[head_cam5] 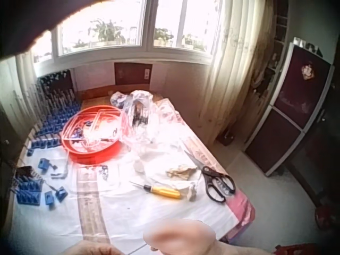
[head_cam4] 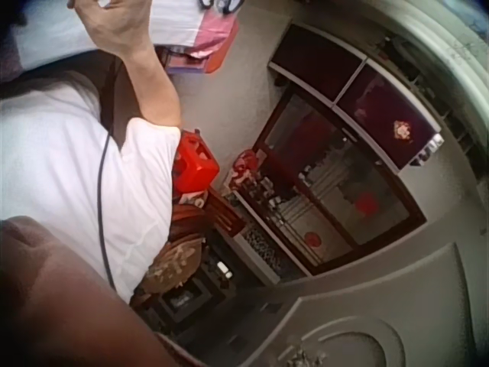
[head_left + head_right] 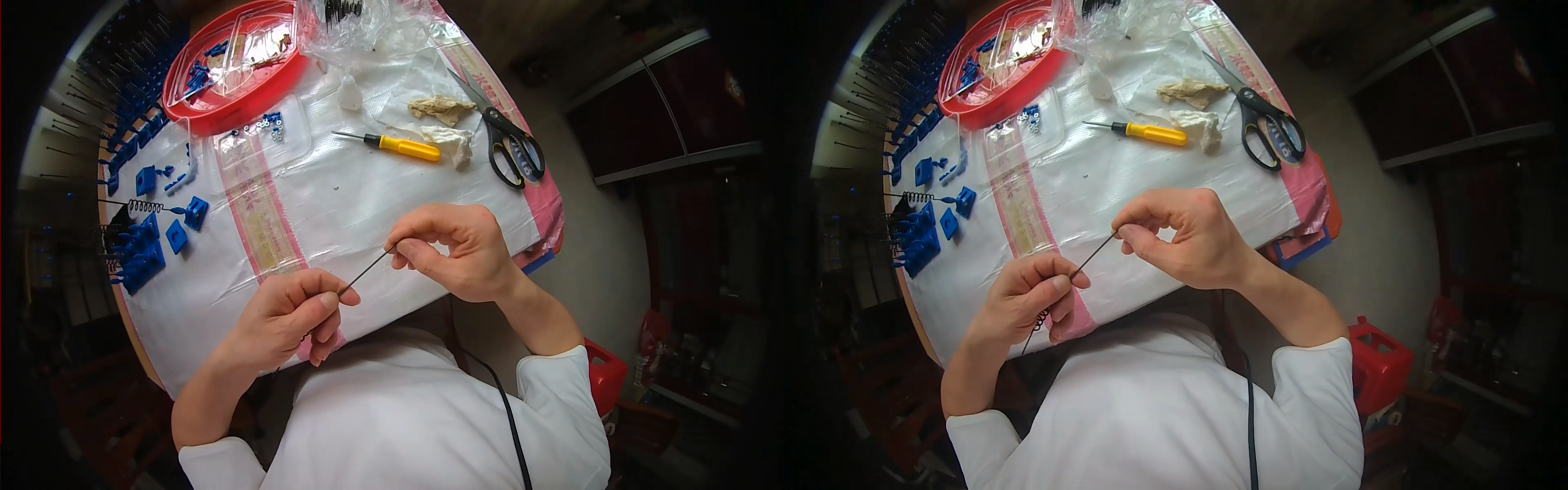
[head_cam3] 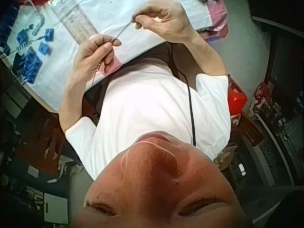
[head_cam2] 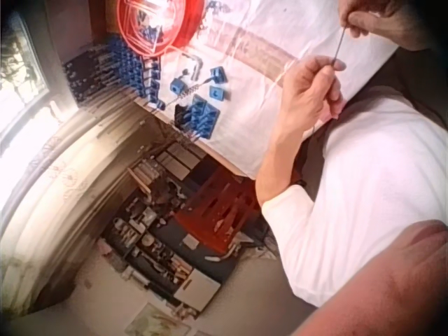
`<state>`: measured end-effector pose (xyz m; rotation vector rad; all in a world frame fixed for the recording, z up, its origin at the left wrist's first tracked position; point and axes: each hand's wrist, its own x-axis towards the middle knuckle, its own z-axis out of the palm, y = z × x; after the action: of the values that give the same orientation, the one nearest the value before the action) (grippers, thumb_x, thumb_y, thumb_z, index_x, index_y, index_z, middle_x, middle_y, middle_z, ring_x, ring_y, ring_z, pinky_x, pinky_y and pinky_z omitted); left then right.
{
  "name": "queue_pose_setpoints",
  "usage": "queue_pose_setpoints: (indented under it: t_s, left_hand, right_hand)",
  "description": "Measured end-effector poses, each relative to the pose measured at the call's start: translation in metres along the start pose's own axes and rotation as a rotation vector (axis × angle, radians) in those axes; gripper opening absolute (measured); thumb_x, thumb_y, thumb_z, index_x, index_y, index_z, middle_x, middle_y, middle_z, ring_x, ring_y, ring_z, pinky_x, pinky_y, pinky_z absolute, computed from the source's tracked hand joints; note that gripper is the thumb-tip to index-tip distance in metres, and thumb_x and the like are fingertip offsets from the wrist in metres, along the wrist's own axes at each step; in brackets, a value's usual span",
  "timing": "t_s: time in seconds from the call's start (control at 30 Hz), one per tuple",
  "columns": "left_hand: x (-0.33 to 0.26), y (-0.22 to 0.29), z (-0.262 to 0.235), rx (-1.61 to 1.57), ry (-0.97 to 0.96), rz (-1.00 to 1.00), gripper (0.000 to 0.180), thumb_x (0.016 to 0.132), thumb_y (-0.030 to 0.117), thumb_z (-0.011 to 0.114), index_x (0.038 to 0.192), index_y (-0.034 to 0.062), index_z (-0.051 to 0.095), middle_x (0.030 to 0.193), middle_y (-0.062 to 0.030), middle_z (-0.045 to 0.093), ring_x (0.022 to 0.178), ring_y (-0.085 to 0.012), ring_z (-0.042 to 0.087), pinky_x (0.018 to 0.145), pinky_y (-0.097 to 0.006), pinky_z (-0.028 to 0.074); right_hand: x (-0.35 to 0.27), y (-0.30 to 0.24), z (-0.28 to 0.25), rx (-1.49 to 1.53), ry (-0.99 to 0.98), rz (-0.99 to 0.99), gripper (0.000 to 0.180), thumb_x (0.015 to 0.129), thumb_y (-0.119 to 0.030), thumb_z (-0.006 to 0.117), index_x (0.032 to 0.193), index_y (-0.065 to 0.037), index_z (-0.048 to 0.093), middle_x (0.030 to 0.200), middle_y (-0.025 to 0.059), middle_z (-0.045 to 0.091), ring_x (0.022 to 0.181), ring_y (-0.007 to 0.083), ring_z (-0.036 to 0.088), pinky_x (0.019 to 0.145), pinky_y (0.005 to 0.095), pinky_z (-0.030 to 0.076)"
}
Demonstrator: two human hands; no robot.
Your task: Manually assembling a spring and plastic connector onto a thin wire component.
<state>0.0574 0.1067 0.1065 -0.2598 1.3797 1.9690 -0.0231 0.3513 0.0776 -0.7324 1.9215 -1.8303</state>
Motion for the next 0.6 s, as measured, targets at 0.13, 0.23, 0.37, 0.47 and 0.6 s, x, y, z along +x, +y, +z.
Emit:
queue_pose_setpoints:
  t_s: [0.13,0.23,0.37,0.47,0.6]
  left_hand:
    - [-0.001,0.000,0.004,0.021,-0.005,-0.020,0.020,0.100,0.008,0.044,0.107,-0.0052,0.058,0.062,-0.0029,0.054,0.051,-0.0112,0.054,0.049,-0.024,0.045]
    - [-0.001,-0.003,0.004,-0.017,-0.020,-0.036,0.019,0.099,0.007,0.046,0.106,-0.0057,0.058,0.063,-0.0041,0.055,0.050,-0.0124,0.054,0.046,-0.025,0.044]
    - [0.002,-0.007,0.000,-0.243,-0.081,-0.078,0.017,0.097,0.007,0.049,0.103,-0.0060,0.057,0.061,-0.0041,0.052,0.046,-0.0131,0.051,0.041,-0.026,0.041]
    - [0.004,-0.006,-0.004,-0.318,-0.102,-0.120,0.017,0.098,0.009,0.049,0.104,-0.0049,0.057,0.062,-0.0022,0.049,0.046,-0.0104,0.047,0.040,-0.023,0.038]
    - [0.007,-0.005,-0.003,-0.311,-0.083,-0.154,0.016,0.098,0.008,0.048,0.105,-0.0039,0.057,0.063,-0.0011,0.048,0.047,-0.0084,0.043,0.040,-0.022,0.034]
  right_hand:
    - [-0.006,-0.002,0.006,-0.050,0.057,0.072,0.011,0.087,0.007,0.058,0.095,0.003,0.065,0.084,0.0073,0.067,0.074,0.0126,0.067,0.066,0.0241,0.056]
    - [-0.006,-0.002,0.010,-0.377,0.107,-0.182,0.011,0.081,0.008,0.061,0.091,0.002,0.062,0.080,0.0077,0.066,0.066,0.0148,0.065,0.059,0.0247,0.053]
    - [0.001,0.007,0.014,-0.623,0.180,-0.438,0.016,0.073,0.009,0.062,0.085,0.000,0.058,0.073,0.0088,0.061,0.057,0.0196,0.060,0.051,0.0278,0.049]
    - [0.003,0.007,0.011,-0.675,0.153,-0.451,0.017,0.072,0.009,0.062,0.084,-0.001,0.057,0.070,0.0091,0.058,0.056,0.0209,0.059,0.050,0.0293,0.049]
    - [0.004,0.010,0.008,-0.758,0.153,-0.475,0.016,0.072,0.007,0.062,0.084,-0.001,0.056,0.071,0.0105,0.056,0.057,0.0248,0.059,0.050,0.0331,0.048]
